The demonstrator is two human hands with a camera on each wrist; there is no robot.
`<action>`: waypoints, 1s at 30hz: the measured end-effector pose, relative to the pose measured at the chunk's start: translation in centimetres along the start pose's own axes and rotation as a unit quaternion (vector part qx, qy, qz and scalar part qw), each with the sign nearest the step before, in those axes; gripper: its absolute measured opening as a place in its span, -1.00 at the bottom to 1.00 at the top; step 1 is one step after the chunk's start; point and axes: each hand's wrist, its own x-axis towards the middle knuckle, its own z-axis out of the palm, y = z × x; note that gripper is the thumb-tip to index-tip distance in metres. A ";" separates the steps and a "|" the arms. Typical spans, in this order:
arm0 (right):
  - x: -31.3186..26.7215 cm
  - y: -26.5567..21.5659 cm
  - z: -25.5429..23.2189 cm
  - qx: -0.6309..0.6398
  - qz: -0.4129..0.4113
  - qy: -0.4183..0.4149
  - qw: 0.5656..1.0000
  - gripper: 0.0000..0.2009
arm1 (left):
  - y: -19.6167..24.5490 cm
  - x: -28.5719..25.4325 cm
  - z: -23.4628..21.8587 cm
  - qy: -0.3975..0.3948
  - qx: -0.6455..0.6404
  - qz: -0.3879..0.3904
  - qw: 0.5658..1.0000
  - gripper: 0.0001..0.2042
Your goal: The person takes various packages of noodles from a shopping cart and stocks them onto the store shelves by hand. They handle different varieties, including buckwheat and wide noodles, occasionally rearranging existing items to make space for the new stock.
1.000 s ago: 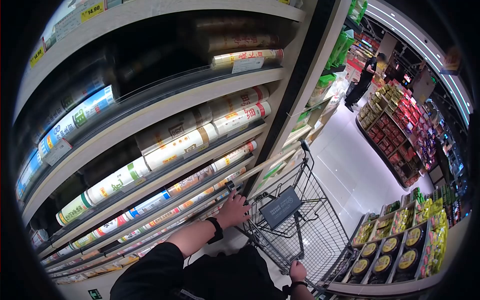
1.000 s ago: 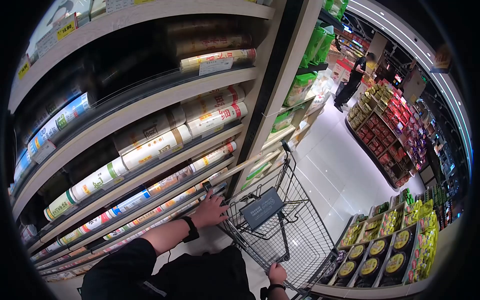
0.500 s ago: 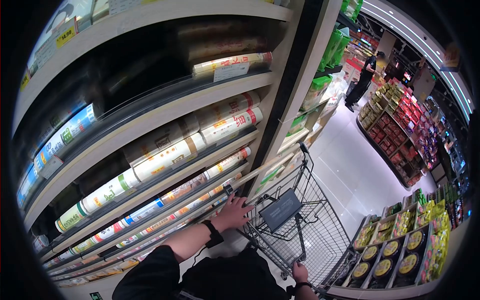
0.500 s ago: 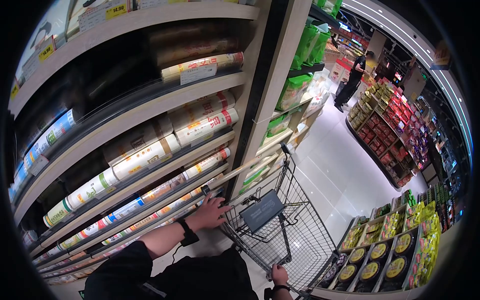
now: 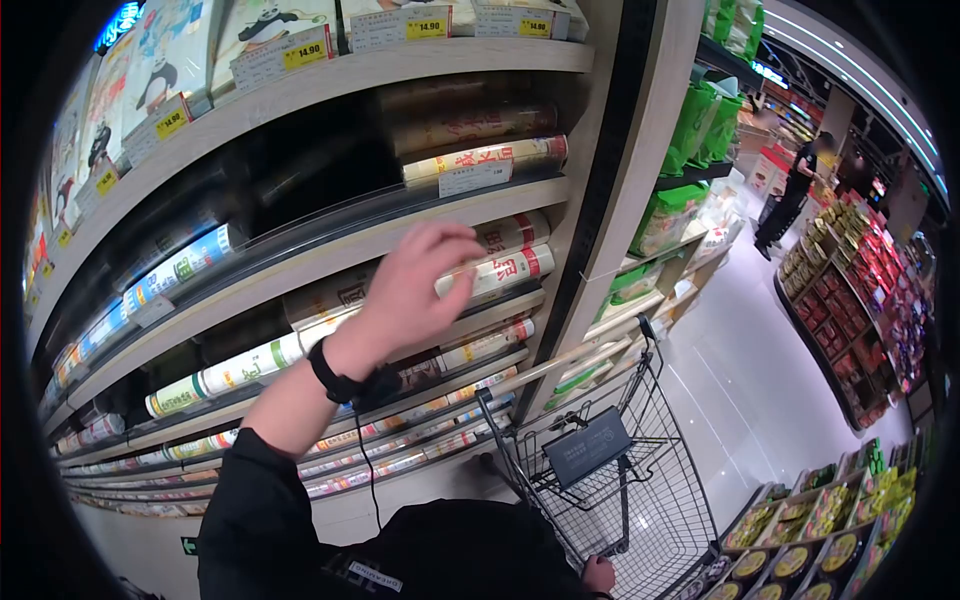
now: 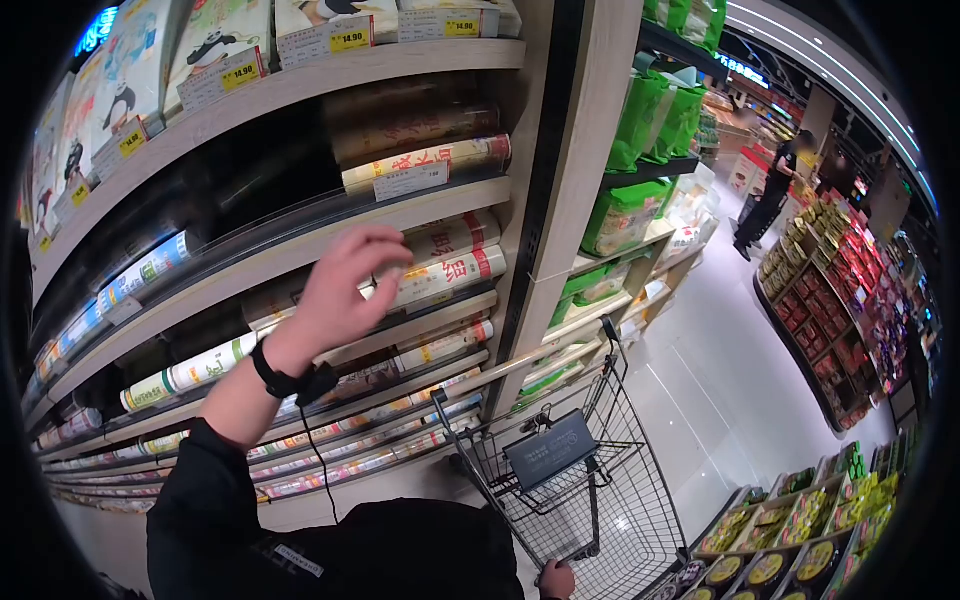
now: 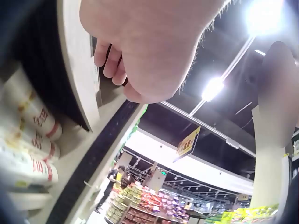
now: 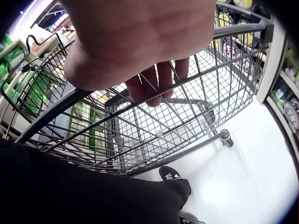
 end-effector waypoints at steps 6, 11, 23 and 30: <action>0.8 0.7 -1.1 0.038 -0.022 -0.011 0.999 -0.33 | -0.9 7.2 -4.3 0.056 0.191 0.029 0.980 -0.74; 1.6 1.0 -2.5 0.010 0.000 -0.011 1.000 -0.34 | -4.2 11.8 -4.7 -0.131 0.313 -0.257 0.905 -0.60; 3.1 0.9 -7.7 0.056 0.005 -0.089 0.994 -0.35 | -6.0 14.4 -5.4 -0.209 0.286 -0.363 0.862 -0.26; 4.7 0.2 -7.2 0.065 -0.009 0.012 0.998 -0.56 | -7.2 13.5 -4.3 -0.164 0.328 -0.362 0.857 -0.31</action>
